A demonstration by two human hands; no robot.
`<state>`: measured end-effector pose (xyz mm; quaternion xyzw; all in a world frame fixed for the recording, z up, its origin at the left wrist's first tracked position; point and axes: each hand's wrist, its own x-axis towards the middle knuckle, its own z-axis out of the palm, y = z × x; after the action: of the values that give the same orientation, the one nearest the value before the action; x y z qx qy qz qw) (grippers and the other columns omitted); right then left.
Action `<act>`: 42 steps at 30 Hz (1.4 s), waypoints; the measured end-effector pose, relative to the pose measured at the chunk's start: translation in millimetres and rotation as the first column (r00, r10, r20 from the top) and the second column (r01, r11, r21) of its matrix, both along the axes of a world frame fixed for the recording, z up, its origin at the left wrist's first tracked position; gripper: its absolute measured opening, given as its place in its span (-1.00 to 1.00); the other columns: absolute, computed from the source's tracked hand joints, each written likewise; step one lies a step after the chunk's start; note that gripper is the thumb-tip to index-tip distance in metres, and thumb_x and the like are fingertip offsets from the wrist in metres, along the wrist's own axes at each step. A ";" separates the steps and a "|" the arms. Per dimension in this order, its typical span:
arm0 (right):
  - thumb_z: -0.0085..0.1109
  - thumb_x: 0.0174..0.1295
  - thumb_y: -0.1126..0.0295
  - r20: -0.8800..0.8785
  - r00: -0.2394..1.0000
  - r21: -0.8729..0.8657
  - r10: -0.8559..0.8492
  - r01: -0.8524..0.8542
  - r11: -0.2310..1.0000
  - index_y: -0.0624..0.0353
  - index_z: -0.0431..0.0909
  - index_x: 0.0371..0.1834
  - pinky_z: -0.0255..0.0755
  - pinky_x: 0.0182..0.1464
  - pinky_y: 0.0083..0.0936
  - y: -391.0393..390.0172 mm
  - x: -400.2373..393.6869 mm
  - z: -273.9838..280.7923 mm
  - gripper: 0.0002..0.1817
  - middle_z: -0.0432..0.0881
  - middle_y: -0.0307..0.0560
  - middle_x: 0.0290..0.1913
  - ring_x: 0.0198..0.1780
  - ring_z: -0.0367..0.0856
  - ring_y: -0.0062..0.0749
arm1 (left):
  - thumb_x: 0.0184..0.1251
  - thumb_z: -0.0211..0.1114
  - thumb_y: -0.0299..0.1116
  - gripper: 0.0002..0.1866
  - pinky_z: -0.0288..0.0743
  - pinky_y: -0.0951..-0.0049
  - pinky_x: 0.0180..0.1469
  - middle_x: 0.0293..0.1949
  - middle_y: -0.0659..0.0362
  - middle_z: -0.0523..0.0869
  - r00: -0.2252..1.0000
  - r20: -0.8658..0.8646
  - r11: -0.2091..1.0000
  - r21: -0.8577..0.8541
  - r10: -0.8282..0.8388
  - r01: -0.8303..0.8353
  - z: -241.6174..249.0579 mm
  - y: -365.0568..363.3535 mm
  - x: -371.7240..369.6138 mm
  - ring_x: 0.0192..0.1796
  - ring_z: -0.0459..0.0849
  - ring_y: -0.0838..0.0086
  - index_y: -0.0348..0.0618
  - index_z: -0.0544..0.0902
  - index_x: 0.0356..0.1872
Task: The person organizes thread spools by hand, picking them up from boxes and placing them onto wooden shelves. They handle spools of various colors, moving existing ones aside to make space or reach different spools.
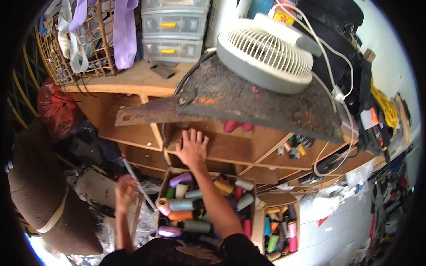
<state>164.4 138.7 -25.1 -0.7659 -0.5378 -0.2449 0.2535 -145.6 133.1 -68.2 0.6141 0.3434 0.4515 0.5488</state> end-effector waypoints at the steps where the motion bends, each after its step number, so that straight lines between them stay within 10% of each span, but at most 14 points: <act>1: 0.08 0.06 0.16 -0.003 1.000 -0.007 -0.002 0.002 1.000 0.05 0.52 -0.11 0.23 0.08 -0.07 -1.7 -1.1 0.0 -0.65 0.51 -0.05 0.01 0.06 0.42 -0.15 | 0.41 0.25 -0.21 -0.67 0.47 0.46 -0.07 -0.23 0.20 0.62 0.999 -0.020 0.999 -0.034 -0.042 0.041 -6.7 -32.6 -11.6 -0.16 0.58 0.52 -0.21 0.47 0.01; 4: 0.09 0.06 0.18 -0.012 0.999 0.063 0.034 -0.034 0.997 0.06 0.52 -0.11 0.23 0.09 -0.07 -0.8 0.4 -5.2 -0.66 0.52 -0.04 0.00 0.06 0.43 -0.15 | 0.21 0.35 -0.52 -0.67 0.59 0.46 -0.22 -0.24 0.15 0.70 0.926 -0.376 0.996 -0.082 0.010 -0.044 -20.7 -120.6 -8.9 -0.26 0.69 0.52 -0.22 0.56 0.01; 7: 0.11 0.18 0.06 -0.121 0.992 0.001 0.036 -0.036 0.999 0.00 0.52 -0.01 0.19 0.20 -0.05 -0.9 5.6 -11.5 -0.61 0.48 -0.07 0.08 0.15 0.39 -0.12 | 0.12 0.41 -0.44 -0.64 0.54 0.27 -0.07 -0.21 -0.04 0.67 0.878 -0.478 0.992 0.094 -0.026 0.081 -40.1 -171.8 11.6 -0.14 0.66 0.04 -0.24 0.58 -0.04; 10: 0.07 0.22 -0.11 -0.405 0.903 -0.134 0.141 -0.212 0.968 0.06 0.52 0.01 0.10 0.29 -0.04 -5.9 22.5 -3.7 -0.49 0.48 -0.02 0.09 0.20 0.35 -0.10 | 0.00 0.45 -0.37 -0.50 0.38 0.09 0.12 0.01 -0.10 0.52 0.828 -0.557 0.940 0.250 -0.058 0.234 -85.5 -189.8 16.5 0.06 0.49 -0.02 -0.18 0.54 0.04; 11: 0.10 0.30 -0.08 -0.548 0.805 -0.148 0.226 -0.359 0.921 0.09 0.49 0.08 0.15 0.33 -0.12 -6.6 36.8 -1.2 -0.49 0.50 -0.01 0.13 0.24 0.39 -0.14 | -0.01 0.46 -0.34 -0.46 0.37 0.06 0.13 0.07 -0.12 0.49 0.811 -0.583 0.936 0.261 -0.042 0.236 -92.0 -192.0 17.0 0.09 0.47 -0.03 -0.16 0.52 0.07; 13: 0.14 0.36 0.15 -0.854 0.186 0.362 0.486 -0.458 0.812 0.16 0.45 0.13 0.26 0.33 -0.26 -24.6 42.5 -13.0 -0.60 0.53 -0.02 0.15 0.26 0.44 -0.24 | -0.02 0.48 -0.28 -0.40 0.35 0.06 0.14 0.09 -0.12 0.46 0.761 -0.646 0.915 0.268 -0.062 0.301 -103.3 -192.7 9.6 0.09 0.46 -0.05 -0.14 0.50 0.10; 19: 0.09 0.38 0.48 -0.832 -0.055 0.541 0.552 -0.300 0.785 0.33 0.44 0.07 0.41 0.24 -0.45 -209.7 -16.3 -25.6 -0.75 0.59 -0.05 0.04 0.15 0.56 -0.40 | -0.09 0.54 -0.19 -0.33 0.35 0.11 0.13 0.07 -0.01 0.51 0.748 -0.649 0.878 0.266 -0.141 0.397 -115.1 -194.6 -5.7 0.10 0.46 0.02 -0.08 0.51 0.12; 27: 0.21 0.27 0.45 -0.937 0.322 0.115 0.134 -0.079 0.990 0.28 0.51 0.02 0.42 0.12 -0.46 -428.8 -77.6 -94.0 -0.72 0.59 -0.03 -0.05 0.02 0.59 -0.34 | -0.22 0.55 -0.34 -0.15 0.29 0.08 0.24 0.09 0.03 0.51 0.579 -0.809 0.830 0.249 -0.105 0.499 -102.6 -196.9 -9.1 0.17 0.43 0.05 -0.01 0.42 0.28; 34: 0.28 0.16 0.41 -0.696 0.716 -0.047 -0.060 0.039 0.998 0.20 0.49 0.03 0.39 0.06 -0.29 -439.8 -111.7 -104.1 -0.64 0.56 0.06 -0.06 -0.05 0.52 -0.07 | -0.06 0.45 -0.42 -0.29 0.37 0.16 0.18 0.02 0.01 0.59 0.596 -0.763 0.774 0.214 -0.249 0.597 -88.9 -176.1 -7.7 0.08 0.51 0.04 -0.12 0.44 0.24; 38: 0.33 0.14 0.43 -0.886 0.463 -0.028 0.008 -0.070 0.997 0.20 0.52 0.00 0.51 -0.17 -0.39 -424.2 -101.5 -110.1 -0.65 0.61 -0.01 -0.22 -0.25 0.61 -0.27 | -0.02 0.43 -0.50 -0.35 0.43 0.19 0.13 -0.05 -0.05 0.62 0.683 -0.656 0.783 0.221 -0.322 0.581 -71.3 -175.1 -9.4 0.06 0.58 0.03 -0.23 0.44 0.20; 42: 0.30 0.17 0.48 -0.853 0.519 -0.096 -0.057 -0.048 0.994 0.23 0.51 -0.05 0.53 -0.23 -0.46 -422.6 -102.1 -106.0 -0.71 0.60 -0.01 -0.25 -0.29 0.64 -0.33 | 0.05 0.44 -0.49 -0.39 0.52 0.27 0.04 -0.06 -0.08 0.65 0.755 -0.541 0.846 0.139 -0.370 0.514 -68.1 -175.7 -16.1 -0.02 0.67 0.11 -0.31 0.44 0.18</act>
<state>62.4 -283.9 -131.1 -0.8013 -0.3544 0.1907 0.4426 -161.7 -42.6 -136.3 0.8436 0.2482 0.1783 0.4416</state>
